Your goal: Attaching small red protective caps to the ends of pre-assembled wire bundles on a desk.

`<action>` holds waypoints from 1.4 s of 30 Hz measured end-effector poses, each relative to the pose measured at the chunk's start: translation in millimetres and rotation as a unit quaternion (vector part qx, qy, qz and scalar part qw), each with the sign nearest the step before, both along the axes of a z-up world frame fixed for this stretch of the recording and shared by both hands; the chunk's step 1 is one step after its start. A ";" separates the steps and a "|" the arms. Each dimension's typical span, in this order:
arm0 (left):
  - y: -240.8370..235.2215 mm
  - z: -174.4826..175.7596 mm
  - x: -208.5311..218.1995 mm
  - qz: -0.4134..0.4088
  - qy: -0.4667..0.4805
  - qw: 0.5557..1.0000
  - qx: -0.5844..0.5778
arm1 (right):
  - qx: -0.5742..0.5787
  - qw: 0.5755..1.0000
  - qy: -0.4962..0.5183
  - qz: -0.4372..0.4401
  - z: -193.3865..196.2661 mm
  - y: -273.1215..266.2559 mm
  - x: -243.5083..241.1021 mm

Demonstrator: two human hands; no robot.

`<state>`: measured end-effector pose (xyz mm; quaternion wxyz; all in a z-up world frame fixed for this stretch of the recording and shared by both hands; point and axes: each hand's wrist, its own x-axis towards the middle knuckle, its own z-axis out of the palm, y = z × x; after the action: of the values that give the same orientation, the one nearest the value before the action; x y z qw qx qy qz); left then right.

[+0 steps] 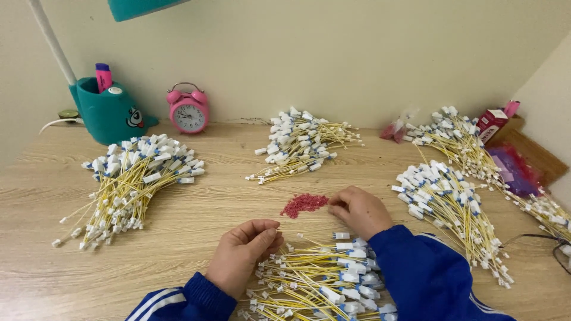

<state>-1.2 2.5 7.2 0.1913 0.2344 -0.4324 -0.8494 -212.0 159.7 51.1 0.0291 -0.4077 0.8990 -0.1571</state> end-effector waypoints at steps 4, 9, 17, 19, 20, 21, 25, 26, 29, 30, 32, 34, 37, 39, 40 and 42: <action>-0.5 -4.4 -0.5 -0.002 0.008 1.000 0.001 | -0.004 1.000 0.014 0.018 -7.7 -0.9 -5.7; -1.1 -4.9 -1.1 -0.008 0.008 1.000 0.001 | 0.062 0.998 0.022 0.014 -5.7 -3.5 -0.8; -1.4 -6.8 -2.8 -0.003 0.015 1.000 -0.005 | -0.141 0.979 -0.142 -0.031 24.8 0.5 23.7; -1.6 -7.0 -3.5 -0.002 0.015 1.000 0.000 | -0.170 0.954 -0.237 -0.062 34.8 -1.4 37.4; -1.2 -6.9 -4.2 -0.005 0.014 1.000 -0.005 | -0.224 0.936 -0.268 -0.038 28.1 -3.0 34.8; -1.3 -7.1 -3.9 -0.007 0.011 1.000 -0.011 | -0.277 0.913 -0.298 -0.015 20.5 -5.0 33.0; -0.3 -1.5 -1.7 -0.009 0.012 1.000 -0.012 | -0.302 0.868 -0.394 0.022 19.8 -12.3 52.0; -0.8 -1.1 -1.1 -0.013 0.012 1.000 -0.017 | -0.289 0.867 -0.405 0.040 18.9 -13.7 56.6; -0.8 -0.9 -1.2 -0.018 0.012 0.999 -0.024 | -0.268 0.865 -0.420 0.062 18.1 -16.2 69.7; -1.0 -1.0 -1.4 -0.020 0.013 0.999 -0.028 | -0.262 0.865 -0.423 0.068 18.1 -17.1 74.0; 0.1 4.0 1.3 -0.020 0.008 0.999 -0.028 | -0.248 0.876 -0.406 0.078 18.1 -18.3 80.5; -1.1 -1.5 -0.9 -0.022 0.003 0.999 -0.029 | -0.235 0.887 -0.387 0.089 17.6 -19.8 85.7; -2.5 -15.3 -6.9 -0.020 0.038 0.999 -0.023 | -0.226 0.901 -0.362 0.081 19.9 -20.5 92.5; -1.7 -9.8 -3.9 -0.018 0.040 0.999 -0.018 | -0.204 0.934 -0.273 0.105 27.2 -21.0 98.8; -1.5 -9.1 -3.4 -0.018 0.040 0.999 -0.018 | -0.204 0.934 -0.273 0.105 26.8 -21.6 99.4; -1.1 -7.8 -2.3 -0.020 0.046 0.998 -0.027 | -0.223 0.939 -0.234 0.118 25.9 -23.0 100.6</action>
<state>-3.6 1.4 -0.6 0.2002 0.1814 -0.4502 -0.8511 -111.4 136.6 77.0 0.1654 -0.4587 0.7538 -0.4404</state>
